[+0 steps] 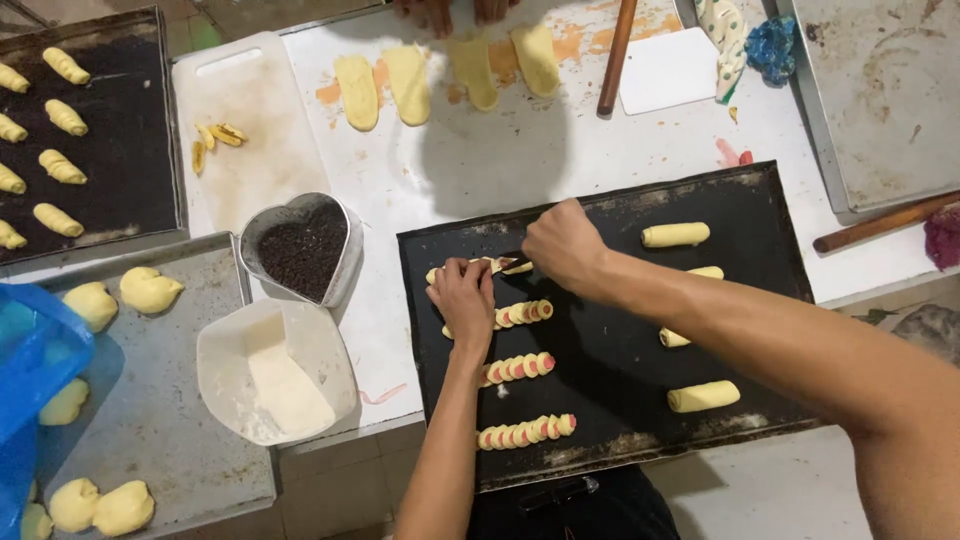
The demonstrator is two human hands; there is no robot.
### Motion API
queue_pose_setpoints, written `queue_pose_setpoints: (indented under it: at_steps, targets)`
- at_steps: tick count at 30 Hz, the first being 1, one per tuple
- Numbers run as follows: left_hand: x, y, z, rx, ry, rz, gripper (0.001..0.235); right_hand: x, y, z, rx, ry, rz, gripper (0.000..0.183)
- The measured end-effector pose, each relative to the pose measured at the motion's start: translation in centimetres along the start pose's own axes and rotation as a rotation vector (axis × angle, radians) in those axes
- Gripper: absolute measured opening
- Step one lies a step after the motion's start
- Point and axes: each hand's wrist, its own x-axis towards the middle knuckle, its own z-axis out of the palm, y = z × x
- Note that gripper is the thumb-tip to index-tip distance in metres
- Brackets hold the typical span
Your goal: Using scissors to cut and shape pieces of dough into decorative patterns on a baking tray
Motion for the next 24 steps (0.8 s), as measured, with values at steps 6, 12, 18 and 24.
queue_pose_setpoints:
  at_steps: [6, 12, 18, 24]
  targets:
    - [0.7, 1.5, -2.0, -0.006, -0.032, -0.027, 0.032, 0.3, -2.5, 1.3, 0.004, -0.03, -0.009, 0.018]
    - [-0.1, -1.0, -0.1, -0.004, -0.067, 0.033, 0.009, -0.6, -1.4, 0.4, 0.065, 0.0, 0.014, 0.021]
    - [0.5, 1.9, -1.3, -0.101, -0.118, 0.033, 0.022, -3.5, 1.7, -1.4, -0.023, -0.025, 0.101, 0.006]
    - [-0.5, 0.7, 1.5, -0.037, -0.134, 0.037, 0.019, -1.0, -0.5, 2.7, -0.035, -0.01, 0.11, 0.009]
